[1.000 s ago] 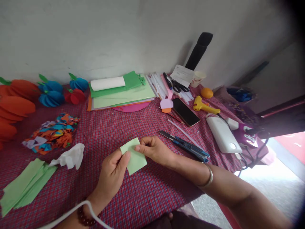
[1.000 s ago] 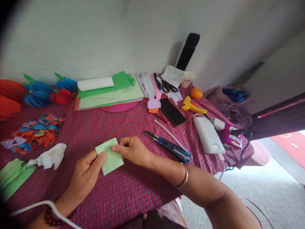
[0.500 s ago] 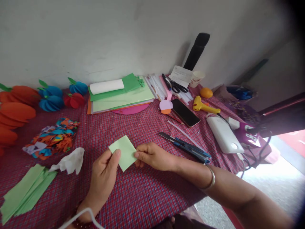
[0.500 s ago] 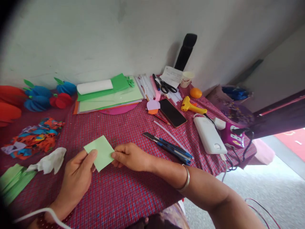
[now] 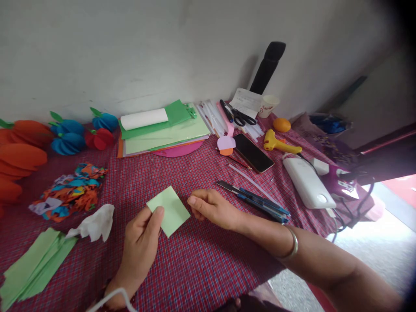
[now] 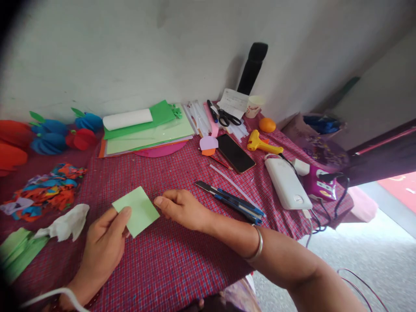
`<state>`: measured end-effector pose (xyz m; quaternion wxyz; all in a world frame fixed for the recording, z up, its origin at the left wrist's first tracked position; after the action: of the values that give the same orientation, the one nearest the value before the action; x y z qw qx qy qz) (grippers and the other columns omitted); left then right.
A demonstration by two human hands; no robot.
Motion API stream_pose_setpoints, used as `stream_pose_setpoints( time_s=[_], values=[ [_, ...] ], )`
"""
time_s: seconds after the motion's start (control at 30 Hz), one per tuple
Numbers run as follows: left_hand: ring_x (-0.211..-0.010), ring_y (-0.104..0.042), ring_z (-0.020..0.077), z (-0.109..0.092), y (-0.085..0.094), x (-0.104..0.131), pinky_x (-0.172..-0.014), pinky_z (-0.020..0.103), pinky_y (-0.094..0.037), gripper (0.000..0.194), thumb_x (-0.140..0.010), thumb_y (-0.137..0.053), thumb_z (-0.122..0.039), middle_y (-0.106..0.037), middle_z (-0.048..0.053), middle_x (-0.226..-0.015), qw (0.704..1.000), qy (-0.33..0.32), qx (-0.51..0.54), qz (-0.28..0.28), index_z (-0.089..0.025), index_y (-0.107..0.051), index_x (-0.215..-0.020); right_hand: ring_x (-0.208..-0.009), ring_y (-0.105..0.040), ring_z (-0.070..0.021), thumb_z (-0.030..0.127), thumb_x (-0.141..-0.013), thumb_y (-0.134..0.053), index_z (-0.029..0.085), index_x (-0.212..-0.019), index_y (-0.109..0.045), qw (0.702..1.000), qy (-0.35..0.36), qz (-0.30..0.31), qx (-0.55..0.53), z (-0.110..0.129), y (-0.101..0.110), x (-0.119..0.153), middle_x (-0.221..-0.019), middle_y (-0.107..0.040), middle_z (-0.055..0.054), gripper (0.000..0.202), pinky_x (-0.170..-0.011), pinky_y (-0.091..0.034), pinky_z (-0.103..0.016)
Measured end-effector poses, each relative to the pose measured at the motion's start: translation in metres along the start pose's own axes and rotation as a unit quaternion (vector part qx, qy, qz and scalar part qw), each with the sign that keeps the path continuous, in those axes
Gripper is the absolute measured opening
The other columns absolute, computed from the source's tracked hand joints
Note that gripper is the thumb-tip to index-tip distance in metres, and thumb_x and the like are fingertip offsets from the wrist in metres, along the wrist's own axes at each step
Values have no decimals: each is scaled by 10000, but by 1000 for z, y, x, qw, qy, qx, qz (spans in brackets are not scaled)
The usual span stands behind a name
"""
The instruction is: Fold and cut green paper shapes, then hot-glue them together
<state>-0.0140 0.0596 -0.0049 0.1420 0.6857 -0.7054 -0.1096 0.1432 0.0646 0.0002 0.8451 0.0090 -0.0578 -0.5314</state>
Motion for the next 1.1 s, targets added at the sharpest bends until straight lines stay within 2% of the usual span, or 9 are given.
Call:
stream_pose_setpoints(
  time_s=[0.07, 0.17, 0.23, 0.43, 0.57, 0.67, 0.83, 1.03, 1.1],
  values=[
    [-508, -447, 112, -1, -9, 3, -467, 215, -381, 285, -858, -519, -355, -498, -38, -540, 999, 4, -5, 40, -191, -533, -626, -561, -435, -75, 637, -851, -434, 158, -696, -492, 1000, 12, 6, -21, 2, -2, 0, -630, -476, 20, 507, -520, -362, -206],
    [-493, -402, 101, 0, -25, 9, -449, 212, -355, 301, -863, -516, -368, -452, -45, -535, 994, 13, 4, 110, -190, -502, -621, -592, -445, -79, 651, -789, -524, 143, -814, -539, 997, 11, 56, -55, 2, -15, 1, -697, -507, 12, 509, -542, -387, -209],
    [-496, -387, 100, 1, -29, 12, -450, 215, -347, 298, -866, -512, -376, -438, -45, -544, 991, 17, 13, 130, -192, -486, -634, -571, -424, -73, 636, -786, -541, 139, -807, -549, 996, 4, 69, -50, 0, -21, 3, -679, -495, 17, 497, -519, -373, -202],
    [-527, -416, 113, -1, -28, 12, -483, 229, -372, 354, -873, -490, -416, -423, -38, -549, 992, 8, -5, 125, -202, -417, -601, -451, -290, -50, 573, -908, -371, 177, -568, -372, 997, 28, 16, 68, 2, -11, 5, -514, -308, 54, 521, -415, -229, -198],
    [-531, -437, 114, -7, -31, 12, -492, 228, -384, 360, -877, -479, -422, -432, -37, -546, 990, -1, -13, 140, -200, -428, -598, -460, -302, -55, 586, -937, -237, 185, -578, -344, 997, 39, 19, 67, 5, -8, 5, -527, -318, 47, 548, -423, -255, -196],
    [-527, -437, 113, -13, -39, 15, -484, 228, -386, 342, -886, -459, -418, -482, -24, -569, 984, -12, -6, 179, -188, -484, -634, -486, -328, -60, 564, -942, -268, 182, -603, -364, 996, 60, 20, 55, 11, -7, 4, -558, -347, 40, 519, -445, -282, -194],
    [-536, -431, 112, -14, -46, 18, -498, 230, -382, 334, -894, -451, -396, -467, -23, -575, 977, -23, -19, 211, -178, -504, -647, -482, -322, -62, 492, -952, -328, 186, -601, -343, 990, 74, 3, 117, 16, -7, 4, -551, -329, 45, 466, -454, -260, -203],
    [-549, -427, 111, -13, -45, 16, -514, 230, -378, 332, -898, -451, -380, -463, -23, -586, 977, -23, -18, 210, -178, -491, -638, -477, -272, -62, 598, -936, -202, 188, -582, -319, 994, 57, 4, 89, 9, -4, 5, -536, -281, 52, 554, -444, -238, -208],
    [-572, -445, 112, -16, -47, 17, -538, 230, -392, 317, -907, -442, -367, -487, -19, -612, 974, -31, -4, 225, -178, -501, -659, -494, -290, -63, 582, -937, -238, 180, -593, -342, 994, 71, 14, 84, 12, -4, 5, -549, -298, 50, 539, -454, -247, -205]
  ],
)
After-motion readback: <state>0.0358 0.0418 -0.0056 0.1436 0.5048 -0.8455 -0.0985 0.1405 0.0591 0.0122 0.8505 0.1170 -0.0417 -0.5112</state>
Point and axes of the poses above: each hand's wrist, its own x-axis away from the middle knuckle, its own y-axis out of the back of the hand, z = x × y, the point moved 9 cm from there along -x, towards the middle knuckle
